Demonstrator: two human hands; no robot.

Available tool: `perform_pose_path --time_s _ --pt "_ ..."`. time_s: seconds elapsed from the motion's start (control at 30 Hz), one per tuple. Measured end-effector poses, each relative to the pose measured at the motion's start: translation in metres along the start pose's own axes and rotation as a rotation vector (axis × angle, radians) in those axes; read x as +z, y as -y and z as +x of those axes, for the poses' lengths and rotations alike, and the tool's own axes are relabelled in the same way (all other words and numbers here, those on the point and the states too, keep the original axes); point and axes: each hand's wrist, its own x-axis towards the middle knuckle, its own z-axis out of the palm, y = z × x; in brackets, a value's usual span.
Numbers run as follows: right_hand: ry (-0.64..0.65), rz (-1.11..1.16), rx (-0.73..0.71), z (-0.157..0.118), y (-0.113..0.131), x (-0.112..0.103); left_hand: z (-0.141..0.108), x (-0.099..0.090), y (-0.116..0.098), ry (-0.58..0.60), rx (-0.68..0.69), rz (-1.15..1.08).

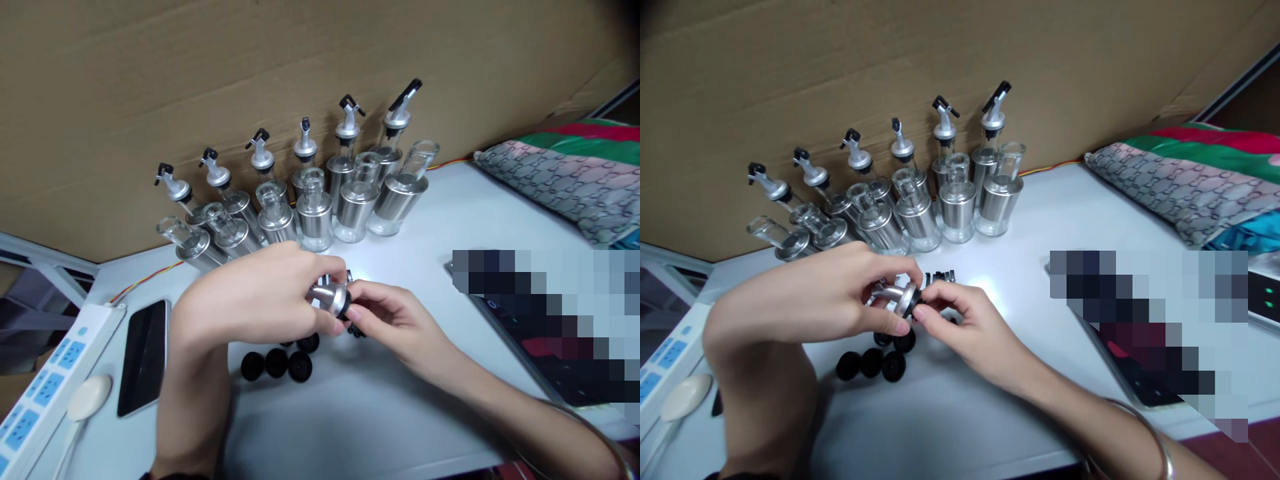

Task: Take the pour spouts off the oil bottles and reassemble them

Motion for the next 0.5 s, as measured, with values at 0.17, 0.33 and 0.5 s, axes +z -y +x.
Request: perform_pose_path --time_s 0.17,0.33,0.5 --pt "-0.051 -0.135 -0.059 -0.0026 -0.0003 -0.0021 0.0041 -0.0007 -0.0001 0.008 0.002 0.002" --pt "-0.111 -0.283 -0.173 -0.0036 -0.001 -0.0025 0.0052 -0.0004 -0.0004 0.019 0.009 -0.02" --pt "-0.165 -0.39 -0.272 -0.0048 -0.0037 -0.0031 0.0057 -0.0008 -0.0005 0.007 0.017 -0.03"
